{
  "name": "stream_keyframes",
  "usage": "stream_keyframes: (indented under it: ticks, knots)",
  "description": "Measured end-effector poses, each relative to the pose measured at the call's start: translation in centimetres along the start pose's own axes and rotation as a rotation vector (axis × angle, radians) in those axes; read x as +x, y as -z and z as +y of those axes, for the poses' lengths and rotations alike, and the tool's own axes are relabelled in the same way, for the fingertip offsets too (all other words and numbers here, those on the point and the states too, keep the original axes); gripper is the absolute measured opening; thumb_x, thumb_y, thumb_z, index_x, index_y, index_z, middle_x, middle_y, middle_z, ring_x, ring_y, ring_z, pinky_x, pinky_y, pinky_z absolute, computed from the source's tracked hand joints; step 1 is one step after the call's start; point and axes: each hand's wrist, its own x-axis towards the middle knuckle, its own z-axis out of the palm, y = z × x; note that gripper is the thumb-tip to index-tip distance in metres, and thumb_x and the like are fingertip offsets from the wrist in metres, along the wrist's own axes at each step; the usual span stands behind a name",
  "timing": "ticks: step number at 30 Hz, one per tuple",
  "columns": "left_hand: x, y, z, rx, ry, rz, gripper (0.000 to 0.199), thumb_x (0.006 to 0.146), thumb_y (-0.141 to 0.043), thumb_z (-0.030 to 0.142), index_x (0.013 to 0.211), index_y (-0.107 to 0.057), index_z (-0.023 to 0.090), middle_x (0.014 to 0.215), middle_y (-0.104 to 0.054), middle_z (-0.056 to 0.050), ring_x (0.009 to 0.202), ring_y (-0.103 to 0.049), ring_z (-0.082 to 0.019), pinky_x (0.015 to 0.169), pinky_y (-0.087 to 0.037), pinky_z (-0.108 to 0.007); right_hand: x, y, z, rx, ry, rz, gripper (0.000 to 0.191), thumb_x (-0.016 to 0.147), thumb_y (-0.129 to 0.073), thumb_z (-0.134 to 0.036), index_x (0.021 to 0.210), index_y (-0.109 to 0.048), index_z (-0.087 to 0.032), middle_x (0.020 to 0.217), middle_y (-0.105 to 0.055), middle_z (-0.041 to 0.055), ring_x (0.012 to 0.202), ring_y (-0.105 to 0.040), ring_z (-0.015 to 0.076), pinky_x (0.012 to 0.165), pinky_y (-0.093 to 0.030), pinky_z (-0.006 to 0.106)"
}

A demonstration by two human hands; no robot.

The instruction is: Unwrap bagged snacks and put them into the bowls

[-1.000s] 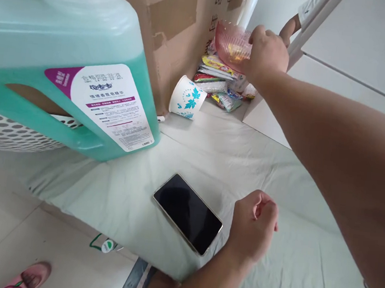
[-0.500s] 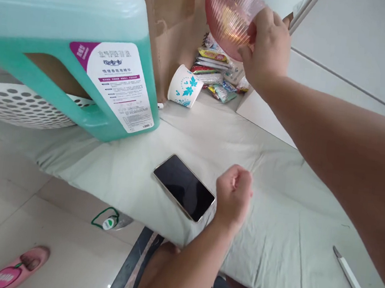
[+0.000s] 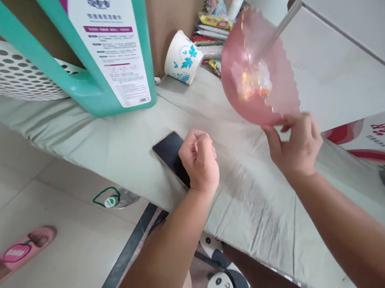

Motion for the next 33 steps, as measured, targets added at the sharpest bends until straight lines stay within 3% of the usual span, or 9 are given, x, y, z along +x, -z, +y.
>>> stream_keyframes:
  ticks: [7,10,13,18,21,24,26,30,33]
  knots:
    - [-1.3,-1.7,-1.4,0.068,-0.003,-0.116,0.025,0.079,-0.055,0.016,0.057,-0.043,0.021,0.048,-0.036,0.007,0.045,-0.038,-0.007,0.046,-0.031,-0.021,-15.2,6.5,6.1,-0.093,-0.162,-0.056,0.026,0.091,-0.068,-0.052,0.089,-0.061,-0.027,0.075,-0.066,0.0051,0.068,-0.059,0.0242,0.069,-0.047,0.04]
    - [-2.7,-3.2,-2.6,0.081,-0.002,-0.182,0.026,0.08,-0.056,0.016,0.057,-0.043,0.021,0.049,-0.035,0.007,0.044,-0.037,-0.007,0.045,-0.031,-0.021,-19.5,9.4,8.5,-0.202,-0.117,-0.029,0.013,0.089,-0.072,-0.039,0.086,-0.063,-0.03,0.071,-0.066,0.003,0.063,-0.059,0.0245,0.065,-0.048,0.039]
    - [-4.5,-5.1,-3.9,0.119,0.003,-0.258,0.029,0.08,-0.059,0.019,0.057,-0.043,0.021,0.049,-0.033,0.007,0.044,-0.036,-0.007,0.045,-0.03,-0.021,-21.7,12.0,9.7,-0.25,-0.09,-0.029,0.007,0.088,-0.071,-0.027,0.089,-0.065,-0.032,0.07,-0.066,0.002,0.063,-0.06,0.0249,0.064,-0.049,0.039]
    - [-8.0,-8.0,-6.1,0.193,0.064,-0.374,0.027,0.079,-0.061,0.02,0.057,-0.044,0.021,0.049,-0.036,0.007,0.043,-0.038,-0.007,0.044,-0.03,-0.021,-20.4,15.4,11.0,-0.122,-0.109,-0.091,0.01,0.092,-0.061,-0.029,0.1,-0.068,-0.028,0.09,-0.074,0.0076,0.082,-0.067,0.0274,0.073,-0.052,0.042]
    - [-9.6,-8.9,-7.3,0.248,0.084,-0.447,0.027,0.078,-0.061,0.02,0.057,-0.045,0.021,0.048,-0.037,0.007,0.043,-0.04,-0.007,0.044,-0.031,-0.021,-17.4,15.0,13.8,-0.12,-0.202,-0.042,0.013,0.09,-0.061,-0.021,0.096,-0.07,-0.027,0.085,-0.074,0.0078,0.08,-0.066,0.0264,0.075,-0.05,0.042]
    - [-10.6,-9.1,-8.2,0.313,0.075,-0.502,0.026,0.078,-0.06,0.019,0.056,-0.046,0.021,0.048,-0.039,0.007,0.044,-0.041,-0.007,0.045,-0.032,-0.02,-14.7,12.0,18.1,-0.009,-0.193,-0.365,0.046,0.074,-0.073,-0.017,0.119,-0.073,-0.026,0.117,-0.076,0.011,0.112,-0.066,0.0349,0.092,-0.049,0.05]
    - [-10.9,-8.9,-8.5,0.359,0.088,-0.534,0.025,0.079,-0.059,0.018,0.056,-0.048,0.021,0.047,-0.04,0.007,0.045,-0.041,-0.007,0.046,-0.031,-0.02,-13.6,9.5,20.5,0.047,-0.196,-0.585,0.062,0.061,-0.088,-0.022,0.122,-0.074,-0.028,0.128,-0.073,0.0094,0.124,-0.062,0.04,0.102,-0.043,0.058]
    - [-10.6,-8.5,-8.2,0.433,0.147,-0.585,0.026,0.082,-0.058,0.019,0.058,-0.048,0.021,0.049,-0.042,0.005,0.047,-0.039,-0.008,0.047,-0.03,-0.02,-13.3,6.3,23.0,0.026,-0.23,-0.77,0.071,0.048,-0.097,-0.033,0.115,-0.078,-0.034,0.121,-0.076,0.0054,0.102,-0.069,0.0303,0.094,-0.045,0.051]
    - [-9.8,-8.3,-7.8,0.433,0.167,-0.572,0.027,0.082,-0.057,0.02,0.057,-0.046,0.021,0.049,-0.04,0.005,0.048,-0.036,-0.008,0.048,-0.029,-0.021,-13.3,6.6,23.2,-0.059,-0.329,-0.798,0.066,0.042,-0.098,-0.037,0.106,-0.081,-0.036,0.11,-0.078,0.0048,0.072,-0.063,0.0205,0.07,-0.043,0.04]
